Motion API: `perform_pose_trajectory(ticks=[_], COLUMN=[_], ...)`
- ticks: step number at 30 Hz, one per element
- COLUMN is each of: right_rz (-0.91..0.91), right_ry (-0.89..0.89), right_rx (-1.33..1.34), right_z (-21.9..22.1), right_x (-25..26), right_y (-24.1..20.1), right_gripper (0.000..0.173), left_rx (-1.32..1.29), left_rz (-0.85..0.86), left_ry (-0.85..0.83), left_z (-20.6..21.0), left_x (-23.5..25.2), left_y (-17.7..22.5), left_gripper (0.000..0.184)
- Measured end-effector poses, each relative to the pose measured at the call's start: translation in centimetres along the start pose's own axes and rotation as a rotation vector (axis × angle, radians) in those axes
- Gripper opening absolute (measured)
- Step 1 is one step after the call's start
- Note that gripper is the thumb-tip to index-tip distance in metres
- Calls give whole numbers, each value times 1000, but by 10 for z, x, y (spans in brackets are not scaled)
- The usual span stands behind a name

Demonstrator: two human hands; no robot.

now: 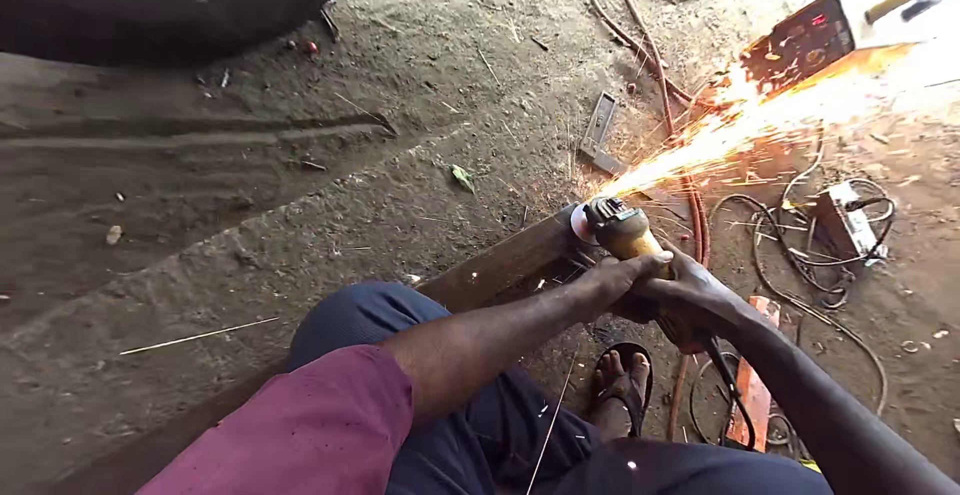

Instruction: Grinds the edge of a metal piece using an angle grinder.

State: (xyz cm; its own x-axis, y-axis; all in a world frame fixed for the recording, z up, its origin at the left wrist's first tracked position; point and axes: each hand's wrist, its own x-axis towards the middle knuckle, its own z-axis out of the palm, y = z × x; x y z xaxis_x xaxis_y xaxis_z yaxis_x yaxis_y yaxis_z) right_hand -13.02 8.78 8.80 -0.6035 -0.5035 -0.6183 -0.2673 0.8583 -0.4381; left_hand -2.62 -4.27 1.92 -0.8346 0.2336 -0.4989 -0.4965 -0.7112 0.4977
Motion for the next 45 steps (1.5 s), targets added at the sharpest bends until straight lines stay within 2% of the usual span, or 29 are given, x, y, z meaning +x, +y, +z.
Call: perform_pose_trajectory(ticks=[4,9,15,21,26,32,36,40,45], right_rz=[32,-9,39,-9,29,5,24,21,30], right_ry=[-3,-7,-12,-17,-29,-31,-46,-33,-47], right_rx=[-56,28,-70,9,-5,-4,-21,4,-70], right_z=[-3,0,-7,-5,-10,-9,-16,-12,-17], right_x=[-12,2,-11,0,-5,2,0,5,-6], right_y=[8,-11,-3,-24,-18,-28,-15,-28,-17], right_gripper=[71,66,66,64,67,68,68,67,68], left_rx=[-11,22,2,57,5,16,-21,4,-25], left_rz=[-9,24,7,24,2,24,5,20,-9], left_ry=[-7,9,-44,3,-27,-9,-54,-4,-90], left_z=[12,-5,7,-8,0,-9,3,-6,4], left_x=[-4,1,-2,-1,0,-5,-8,-3,-8], left_y=[-12,4,-6,11,5,16,11,18,9], left_gripper=[69,70,69,70,72,68,68,69,70])
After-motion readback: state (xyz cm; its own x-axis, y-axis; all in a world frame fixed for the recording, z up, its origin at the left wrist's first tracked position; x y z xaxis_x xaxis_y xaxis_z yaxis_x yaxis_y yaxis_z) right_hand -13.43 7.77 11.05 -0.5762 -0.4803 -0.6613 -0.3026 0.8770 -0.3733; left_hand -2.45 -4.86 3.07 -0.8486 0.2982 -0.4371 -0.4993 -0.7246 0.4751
